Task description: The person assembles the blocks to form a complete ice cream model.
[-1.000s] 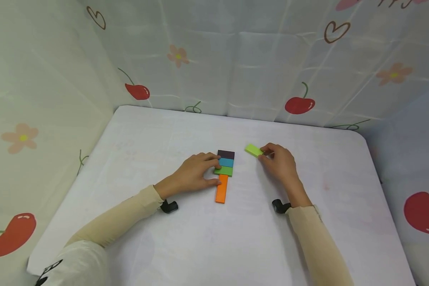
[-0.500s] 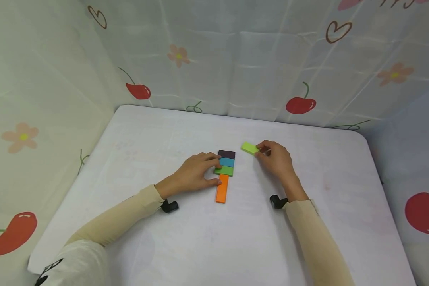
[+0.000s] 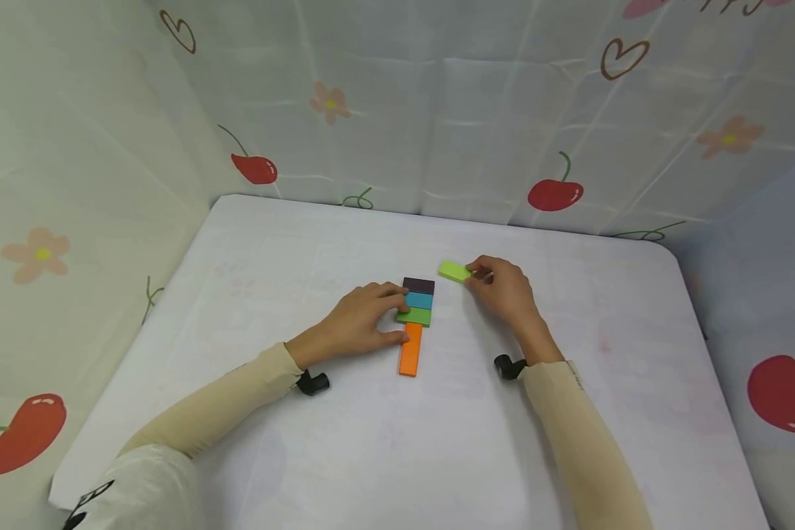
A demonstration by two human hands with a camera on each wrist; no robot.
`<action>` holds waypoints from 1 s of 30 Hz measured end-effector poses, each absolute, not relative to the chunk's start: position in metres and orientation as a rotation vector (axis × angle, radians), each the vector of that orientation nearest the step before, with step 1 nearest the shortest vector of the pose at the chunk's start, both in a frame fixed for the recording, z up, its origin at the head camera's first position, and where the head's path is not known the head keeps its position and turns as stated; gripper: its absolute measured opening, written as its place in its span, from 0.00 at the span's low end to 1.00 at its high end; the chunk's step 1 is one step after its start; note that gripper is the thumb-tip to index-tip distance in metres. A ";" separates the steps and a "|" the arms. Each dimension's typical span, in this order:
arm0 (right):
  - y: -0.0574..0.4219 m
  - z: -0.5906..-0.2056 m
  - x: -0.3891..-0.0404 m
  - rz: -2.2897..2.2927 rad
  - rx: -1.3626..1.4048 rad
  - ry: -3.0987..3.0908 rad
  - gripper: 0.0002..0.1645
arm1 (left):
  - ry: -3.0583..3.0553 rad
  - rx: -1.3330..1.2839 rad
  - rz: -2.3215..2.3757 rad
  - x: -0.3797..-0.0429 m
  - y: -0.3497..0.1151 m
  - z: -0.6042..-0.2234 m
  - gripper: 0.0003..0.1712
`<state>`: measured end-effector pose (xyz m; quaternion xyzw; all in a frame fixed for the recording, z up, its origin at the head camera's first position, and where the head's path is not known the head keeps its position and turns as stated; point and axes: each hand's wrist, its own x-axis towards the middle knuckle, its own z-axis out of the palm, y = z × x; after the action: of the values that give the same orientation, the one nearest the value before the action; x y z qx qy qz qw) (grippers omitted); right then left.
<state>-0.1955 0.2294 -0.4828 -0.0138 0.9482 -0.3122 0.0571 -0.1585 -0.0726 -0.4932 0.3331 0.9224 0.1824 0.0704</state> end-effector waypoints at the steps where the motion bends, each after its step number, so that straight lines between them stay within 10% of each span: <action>1: 0.229 -0.482 -0.196 -0.948 -0.043 2.875 0.19 | 2.774 1.002 0.551 -0.159 -0.073 -0.493 0.24; 30: 0.207 -0.485 -0.209 -0.964 -0.103 2.846 0.18 | 2.781 1.008 0.553 -0.159 -0.074 -0.496 0.24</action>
<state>-0.2090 0.2069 -0.4854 -0.0343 0.9444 -0.3199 0.0674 -0.1590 -0.0738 -0.4961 0.3341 0.9221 0.1833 0.0663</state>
